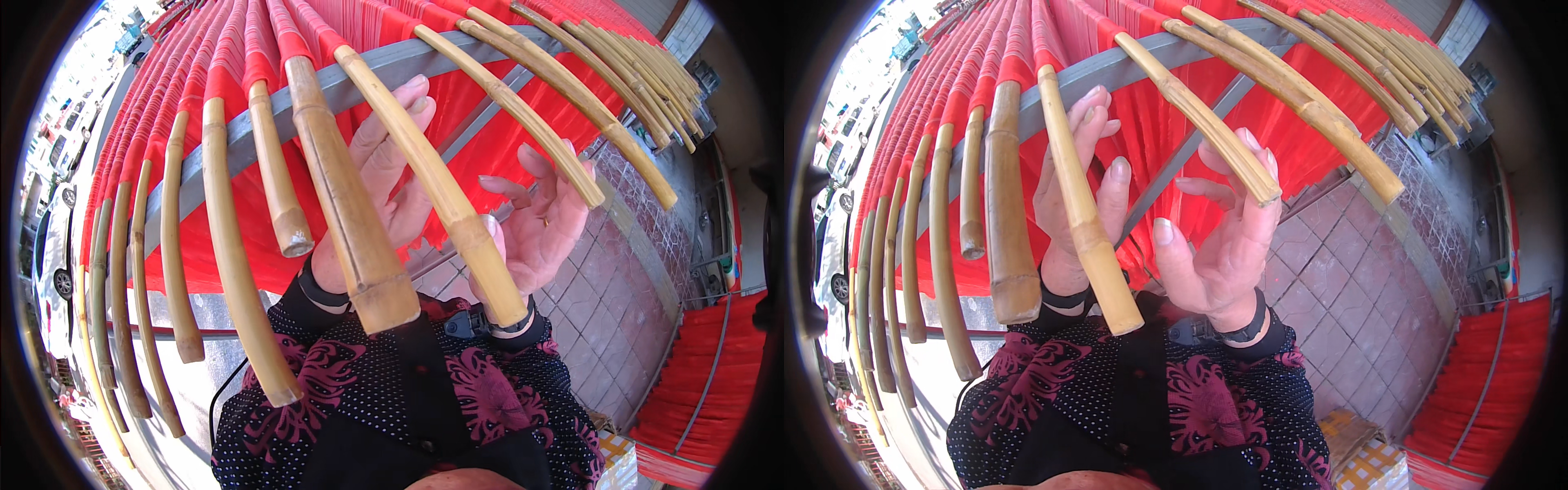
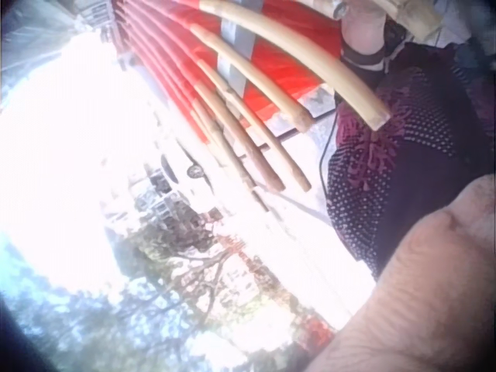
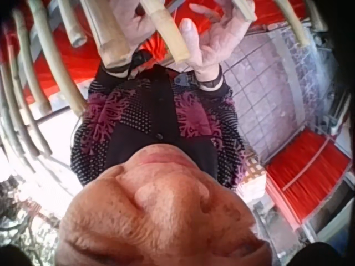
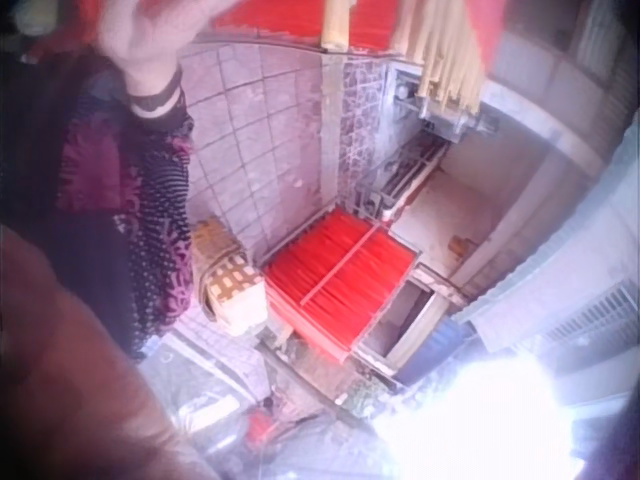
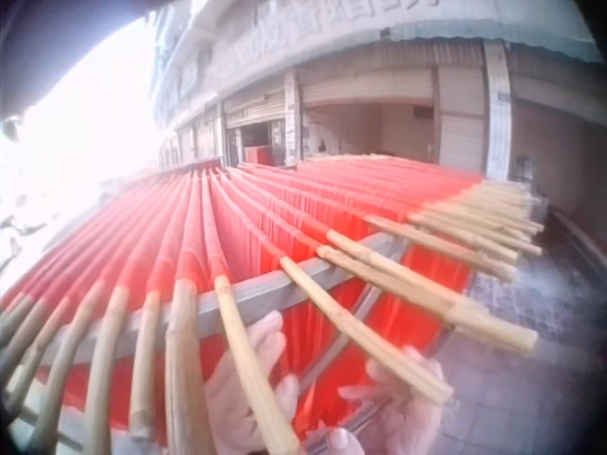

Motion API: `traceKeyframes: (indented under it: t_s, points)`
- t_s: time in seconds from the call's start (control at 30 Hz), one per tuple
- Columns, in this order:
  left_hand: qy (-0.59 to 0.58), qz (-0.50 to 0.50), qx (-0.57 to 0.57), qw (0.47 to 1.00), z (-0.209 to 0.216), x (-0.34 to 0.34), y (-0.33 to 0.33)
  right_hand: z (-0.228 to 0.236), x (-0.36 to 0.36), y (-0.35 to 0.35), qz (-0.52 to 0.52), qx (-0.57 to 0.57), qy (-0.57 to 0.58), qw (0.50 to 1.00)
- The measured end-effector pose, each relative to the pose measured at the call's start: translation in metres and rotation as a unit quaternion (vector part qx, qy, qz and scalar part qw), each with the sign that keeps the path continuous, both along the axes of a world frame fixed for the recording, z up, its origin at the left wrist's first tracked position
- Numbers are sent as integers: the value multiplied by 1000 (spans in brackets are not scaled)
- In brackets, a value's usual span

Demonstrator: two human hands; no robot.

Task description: The person assembles a red umbrella by attaching the red fabric to the metal frame and inserting bamboo ribs. They secure the fabric along the frame and then insert and adjust the bamboo ribs to complete the structure.

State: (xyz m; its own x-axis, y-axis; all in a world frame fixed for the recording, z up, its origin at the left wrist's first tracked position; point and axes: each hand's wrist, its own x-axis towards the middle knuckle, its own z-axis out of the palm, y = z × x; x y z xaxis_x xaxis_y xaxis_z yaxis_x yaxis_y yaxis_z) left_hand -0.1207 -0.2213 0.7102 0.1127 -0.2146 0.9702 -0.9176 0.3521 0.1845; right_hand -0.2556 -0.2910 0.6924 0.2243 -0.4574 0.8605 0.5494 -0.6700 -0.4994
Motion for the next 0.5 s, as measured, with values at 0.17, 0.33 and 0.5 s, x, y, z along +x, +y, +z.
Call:
traceKeyframes:
  t_s: [0.17,0.33,0.5]
  points:
    - [38,-41,32,998,2,-8,4,7,4,11,38,-27,24,999]
    - [45,-50,44,997,1,-9,9,3,0,16,52,-81,63,993]
    - [56,-49,62,995,-1,-9,9,-4,1,7,-6,-64,5,998]
